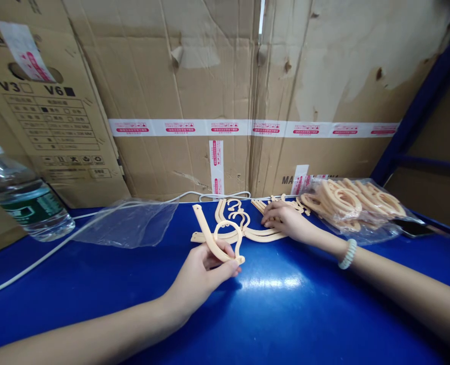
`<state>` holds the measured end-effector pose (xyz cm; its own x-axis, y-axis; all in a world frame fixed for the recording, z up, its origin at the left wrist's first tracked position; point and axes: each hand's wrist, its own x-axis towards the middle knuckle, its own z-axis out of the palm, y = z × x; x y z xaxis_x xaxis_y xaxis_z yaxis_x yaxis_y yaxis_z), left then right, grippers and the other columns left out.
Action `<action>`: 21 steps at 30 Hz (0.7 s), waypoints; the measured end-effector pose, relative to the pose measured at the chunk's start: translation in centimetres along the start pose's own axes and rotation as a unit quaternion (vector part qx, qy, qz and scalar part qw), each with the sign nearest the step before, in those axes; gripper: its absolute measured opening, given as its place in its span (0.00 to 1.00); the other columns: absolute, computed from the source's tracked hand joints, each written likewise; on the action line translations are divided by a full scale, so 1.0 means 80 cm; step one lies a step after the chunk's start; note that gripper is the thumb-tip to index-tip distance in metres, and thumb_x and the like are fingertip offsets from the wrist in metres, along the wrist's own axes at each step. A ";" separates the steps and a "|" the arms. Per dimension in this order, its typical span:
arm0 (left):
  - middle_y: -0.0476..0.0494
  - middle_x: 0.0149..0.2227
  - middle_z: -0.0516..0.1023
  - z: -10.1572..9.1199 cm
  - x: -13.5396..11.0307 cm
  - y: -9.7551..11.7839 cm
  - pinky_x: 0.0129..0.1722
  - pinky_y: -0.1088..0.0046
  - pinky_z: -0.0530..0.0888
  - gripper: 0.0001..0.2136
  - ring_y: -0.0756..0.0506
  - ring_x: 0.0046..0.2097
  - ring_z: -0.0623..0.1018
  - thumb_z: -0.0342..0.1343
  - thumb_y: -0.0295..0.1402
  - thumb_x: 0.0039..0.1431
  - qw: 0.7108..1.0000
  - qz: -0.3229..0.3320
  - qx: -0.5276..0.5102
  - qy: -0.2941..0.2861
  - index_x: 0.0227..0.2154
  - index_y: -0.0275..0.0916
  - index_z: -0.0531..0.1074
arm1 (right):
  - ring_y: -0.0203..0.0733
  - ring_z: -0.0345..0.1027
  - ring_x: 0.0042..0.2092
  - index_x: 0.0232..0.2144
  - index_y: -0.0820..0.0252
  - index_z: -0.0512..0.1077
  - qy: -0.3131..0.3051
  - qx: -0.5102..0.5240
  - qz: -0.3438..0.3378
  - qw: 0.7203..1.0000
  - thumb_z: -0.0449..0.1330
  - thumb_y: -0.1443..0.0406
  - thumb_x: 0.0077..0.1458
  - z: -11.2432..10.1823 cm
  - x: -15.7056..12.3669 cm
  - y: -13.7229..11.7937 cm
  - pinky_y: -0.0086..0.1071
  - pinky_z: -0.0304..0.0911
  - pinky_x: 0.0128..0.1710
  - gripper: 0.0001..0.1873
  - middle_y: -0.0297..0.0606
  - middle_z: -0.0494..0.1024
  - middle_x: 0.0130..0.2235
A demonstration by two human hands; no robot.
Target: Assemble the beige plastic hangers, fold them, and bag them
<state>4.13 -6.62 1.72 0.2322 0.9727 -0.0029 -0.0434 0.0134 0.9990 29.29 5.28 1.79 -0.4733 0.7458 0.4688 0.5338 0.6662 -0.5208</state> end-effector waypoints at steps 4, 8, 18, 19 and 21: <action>0.49 0.28 0.78 -0.001 0.002 0.000 0.37 0.71 0.74 0.12 0.48 0.33 0.79 0.69 0.33 0.44 1.000 -0.006 -0.019 0.018 0.28 0.37 0.72 | 0.45 0.72 0.39 0.31 0.58 0.76 0.071 0.103 0.023 0.992 0.60 0.58 0.56 0.002 0.000 -0.011 0.41 0.68 0.39 0.10 0.44 0.77 0.40; 0.49 0.27 0.79 -0.002 0.004 -0.001 0.37 0.72 0.75 0.12 0.48 0.32 0.79 0.70 0.32 0.43 0.998 -0.010 -0.048 0.025 0.28 0.36 0.73 | 0.40 0.75 0.31 0.39 0.59 0.72 0.127 0.217 0.056 0.966 0.55 0.52 0.61 0.005 -0.009 -0.038 0.34 0.69 0.29 0.16 0.43 0.78 0.40; 0.47 0.28 0.80 -0.006 0.004 -0.003 0.37 0.70 0.74 0.10 0.47 0.33 0.79 0.70 0.31 0.43 0.999 -0.008 -0.034 0.018 0.27 0.36 0.74 | 0.41 0.75 0.37 0.32 0.58 0.80 0.190 0.463 0.196 0.844 0.70 0.54 0.48 0.023 -0.049 -0.109 0.39 0.70 0.44 0.14 0.42 0.81 0.40; 0.47 0.27 0.80 -0.006 0.004 -0.002 0.37 0.70 0.74 0.10 0.47 0.33 0.79 0.70 0.31 0.43 0.999 -0.006 -0.031 0.016 0.27 0.36 0.74 | 0.42 0.74 0.38 0.32 0.58 0.81 0.182 0.463 0.204 0.843 0.71 0.54 0.47 0.025 -0.050 -0.109 0.39 0.69 0.45 0.14 0.42 0.82 0.40; 0.47 0.27 0.80 -0.007 0.004 -0.001 0.36 0.71 0.74 0.10 0.48 0.32 0.79 0.69 0.31 0.44 1.000 0.000 -0.030 0.010 0.27 0.36 0.74 | 0.41 0.73 0.38 0.32 0.58 0.81 0.163 0.466 0.226 0.840 0.72 0.56 0.45 0.029 -0.052 -0.109 0.38 0.69 0.45 0.14 0.42 0.82 0.38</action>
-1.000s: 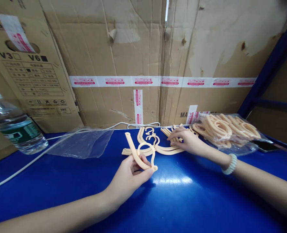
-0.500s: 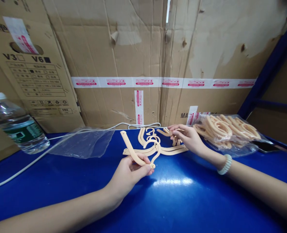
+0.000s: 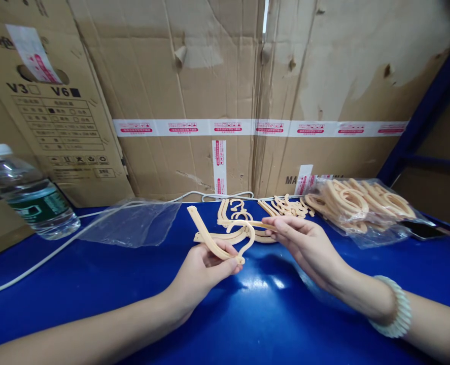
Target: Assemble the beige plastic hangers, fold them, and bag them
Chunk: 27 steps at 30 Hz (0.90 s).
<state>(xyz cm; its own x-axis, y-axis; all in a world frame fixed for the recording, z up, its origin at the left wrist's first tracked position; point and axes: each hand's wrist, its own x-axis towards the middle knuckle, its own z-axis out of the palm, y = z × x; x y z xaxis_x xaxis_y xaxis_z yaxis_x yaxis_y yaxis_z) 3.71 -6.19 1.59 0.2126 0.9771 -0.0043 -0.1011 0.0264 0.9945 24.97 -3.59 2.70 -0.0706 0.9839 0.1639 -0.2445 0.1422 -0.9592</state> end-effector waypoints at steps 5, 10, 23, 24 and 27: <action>0.48 0.29 0.80 0.000 0.001 -0.002 0.37 0.73 0.74 0.10 0.49 0.33 0.79 0.69 0.30 0.45 1.000 0.010 -0.015 -0.018 0.28 0.36 0.72 | 0.37 0.72 0.40 0.43 0.53 0.78 0.024 0.069 0.076 0.994 0.74 0.69 0.39 0.002 -0.003 0.008 0.29 0.68 0.39 0.25 0.36 0.78 0.44; 0.51 0.28 0.80 0.000 0.002 -0.004 0.36 0.74 0.75 0.18 0.51 0.32 0.79 0.70 0.29 0.44 0.998 0.010 -0.052 -0.016 0.34 0.38 0.67 | 0.32 0.72 0.35 0.41 0.57 0.77 -0.010 0.160 0.150 0.976 0.73 0.73 0.36 0.007 -0.009 0.017 0.28 0.70 0.43 0.25 0.34 0.77 0.36; 0.53 0.29 0.80 0.000 0.003 -0.006 0.34 0.77 0.75 0.22 0.52 0.31 0.80 0.71 0.28 0.43 0.996 0.000 -0.070 -0.046 0.36 0.39 0.62 | 0.33 0.73 0.36 0.35 0.59 0.73 -0.155 0.074 0.105 0.980 0.74 0.65 0.43 0.020 -0.024 0.022 0.24 0.68 0.36 0.16 0.31 0.78 0.32; 0.53 0.29 0.80 0.000 0.002 -0.006 0.34 0.76 0.75 0.21 0.52 0.31 0.80 0.70 0.28 0.44 0.997 0.001 -0.067 -0.048 0.36 0.39 0.62 | 0.34 0.74 0.36 0.34 0.59 0.73 -0.166 0.072 0.099 0.979 0.74 0.65 0.43 0.020 -0.024 0.023 0.25 0.69 0.36 0.16 0.31 0.79 0.32; 0.53 0.29 0.81 0.002 -0.001 -0.003 0.34 0.77 0.75 0.20 0.52 0.32 0.80 0.70 0.27 0.44 0.997 0.003 -0.055 -0.054 0.34 0.38 0.63 | 0.35 0.75 0.35 0.33 0.60 0.73 -0.185 0.067 0.085 0.977 0.73 0.64 0.45 0.020 -0.023 0.026 0.26 0.70 0.36 0.14 0.32 0.80 0.31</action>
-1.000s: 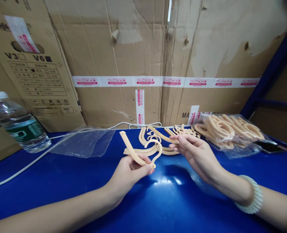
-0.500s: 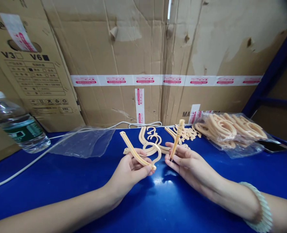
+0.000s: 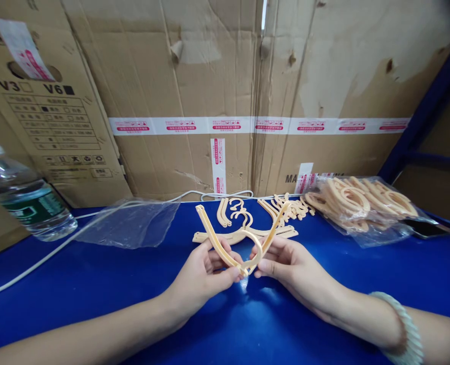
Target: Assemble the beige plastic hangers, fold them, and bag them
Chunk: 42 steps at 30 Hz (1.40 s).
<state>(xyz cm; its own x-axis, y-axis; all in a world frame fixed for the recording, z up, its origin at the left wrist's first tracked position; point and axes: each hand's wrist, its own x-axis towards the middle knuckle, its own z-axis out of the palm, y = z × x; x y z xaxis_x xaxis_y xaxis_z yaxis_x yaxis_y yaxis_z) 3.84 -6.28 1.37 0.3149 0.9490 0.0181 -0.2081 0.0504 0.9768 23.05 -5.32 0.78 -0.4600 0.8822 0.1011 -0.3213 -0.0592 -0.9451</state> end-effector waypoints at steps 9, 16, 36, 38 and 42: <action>0.52 0.29 0.82 -0.002 0.001 0.000 0.37 0.76 0.75 0.18 0.52 0.32 0.80 0.70 0.29 0.46 1.000 0.008 0.009 -0.017 0.31 0.39 0.63 | 0.37 0.78 0.35 0.34 0.60 0.75 0.011 0.016 0.023 1.000 0.74 0.63 0.42 -0.002 0.000 0.004 0.30 0.73 0.40 0.17 0.33 0.82 0.32; 0.53 0.28 0.82 -0.002 -0.001 -0.002 0.38 0.76 0.74 0.18 0.52 0.32 0.80 0.69 0.28 0.46 0.999 0.019 0.025 0.008 0.32 0.40 0.62 | 0.36 0.78 0.34 0.33 0.60 0.76 0.032 -0.023 0.009 0.999 0.74 0.64 0.43 0.001 -0.001 0.000 0.29 0.73 0.40 0.14 0.33 0.83 0.31; 0.53 0.24 0.77 -0.018 0.005 0.013 0.35 0.77 0.70 0.16 0.52 0.31 0.76 0.71 0.32 0.43 0.994 0.010 0.028 0.109 0.25 0.38 0.65 | 0.32 0.74 0.30 0.27 0.60 0.74 0.004 -0.163 -0.071 0.984 0.73 0.66 0.42 -0.055 0.019 -0.056 0.26 0.70 0.32 0.11 0.31 0.79 0.31; 0.52 0.24 0.77 -0.017 0.003 0.016 0.36 0.76 0.70 0.17 0.51 0.31 0.76 0.71 0.34 0.42 0.992 0.007 0.023 0.120 0.25 0.38 0.66 | 0.33 0.73 0.31 0.29 0.60 0.76 -0.047 -0.260 -0.077 0.961 0.73 0.66 0.43 -0.074 0.023 -0.073 0.26 0.69 0.32 0.11 0.32 0.79 0.31; 0.51 0.25 0.77 -0.014 0.003 0.019 0.38 0.73 0.72 0.17 0.50 0.32 0.76 0.71 0.37 0.41 0.988 0.004 0.012 0.156 0.25 0.37 0.67 | 0.39 0.74 0.36 0.35 0.61 0.78 -0.124 -0.467 -0.101 0.870 0.67 0.62 0.52 -0.094 0.027 -0.087 0.32 0.68 0.37 0.09 0.37 0.81 0.34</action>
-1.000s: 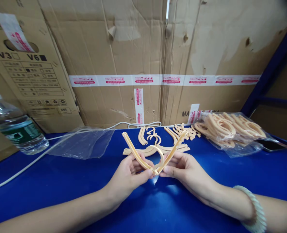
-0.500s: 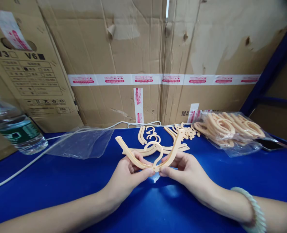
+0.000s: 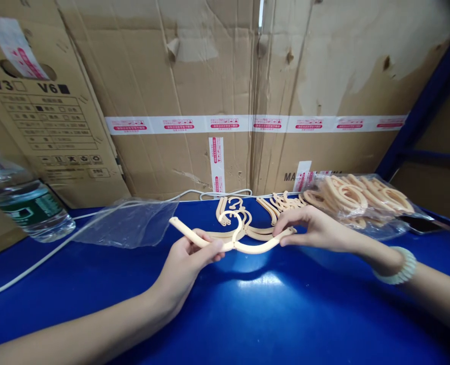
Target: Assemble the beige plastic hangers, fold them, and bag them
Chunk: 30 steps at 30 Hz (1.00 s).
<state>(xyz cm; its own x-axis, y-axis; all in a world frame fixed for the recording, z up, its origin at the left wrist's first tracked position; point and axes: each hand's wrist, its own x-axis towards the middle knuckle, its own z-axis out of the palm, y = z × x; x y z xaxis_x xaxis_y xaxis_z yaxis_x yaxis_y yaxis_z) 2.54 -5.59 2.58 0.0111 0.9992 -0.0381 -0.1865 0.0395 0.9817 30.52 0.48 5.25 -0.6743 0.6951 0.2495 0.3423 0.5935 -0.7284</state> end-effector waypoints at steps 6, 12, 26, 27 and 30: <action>0.48 0.29 0.79 -0.017 0.019 -0.001 0.46 0.67 0.72 0.14 0.45 0.39 0.78 0.66 0.36 0.45 0.985 0.114 0.022 0.125 0.29 0.39 0.66 | 0.44 0.70 0.41 0.31 0.59 0.77 -0.038 -0.252 -0.036 0.966 0.63 0.71 0.50 -0.005 -0.001 0.006 0.38 0.63 0.44 0.05 0.38 0.78 0.34; 0.43 0.43 0.79 -0.024 0.019 -0.008 0.50 0.59 0.69 0.03 0.41 0.49 0.76 0.55 0.28 0.56 0.901 0.291 0.322 0.014 0.33 0.41 0.68 | 0.43 0.70 0.40 0.27 0.59 0.76 -0.078 -0.277 -0.007 0.958 0.64 0.67 0.52 -0.009 -0.002 0.006 0.36 0.63 0.43 0.02 0.38 0.76 0.35; 0.42 0.43 0.82 -0.021 0.006 -0.009 0.56 0.50 0.61 0.08 0.37 0.48 0.77 0.53 0.33 0.60 0.640 0.432 0.622 -0.128 0.40 0.41 0.75 | 0.37 0.67 0.28 0.39 0.63 0.74 -0.033 -0.299 0.072 0.951 0.62 0.71 0.50 0.000 -0.001 0.004 0.29 0.60 0.29 0.11 0.34 0.75 0.29; 0.41 0.44 0.82 -0.021 0.006 -0.009 0.56 0.50 0.62 0.09 0.37 0.48 0.77 0.54 0.33 0.60 0.642 0.429 0.623 -0.123 0.41 0.41 0.75 | 0.37 0.67 0.29 0.40 0.63 0.75 -0.034 -0.307 0.071 0.948 0.63 0.70 0.51 0.000 -0.001 0.004 0.30 0.60 0.29 0.12 0.35 0.75 0.29; 0.40 0.46 0.81 -0.020 0.006 -0.010 0.55 0.50 0.65 0.09 0.36 0.49 0.77 0.54 0.32 0.59 0.655 0.419 0.617 -0.116 0.42 0.40 0.75 | 0.41 0.70 0.33 0.41 0.62 0.76 -0.029 -0.330 0.055 0.942 0.65 0.65 0.52 -0.001 -0.001 0.006 0.32 0.63 0.34 0.13 0.39 0.77 0.33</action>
<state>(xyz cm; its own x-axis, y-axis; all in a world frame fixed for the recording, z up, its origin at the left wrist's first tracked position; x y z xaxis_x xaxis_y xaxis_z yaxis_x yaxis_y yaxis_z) 1.10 -5.16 1.51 0.5898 0.6344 0.4996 0.7127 -0.6999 0.0475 30.82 0.76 4.94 -0.6391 0.7550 0.1470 0.7312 0.6556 -0.1884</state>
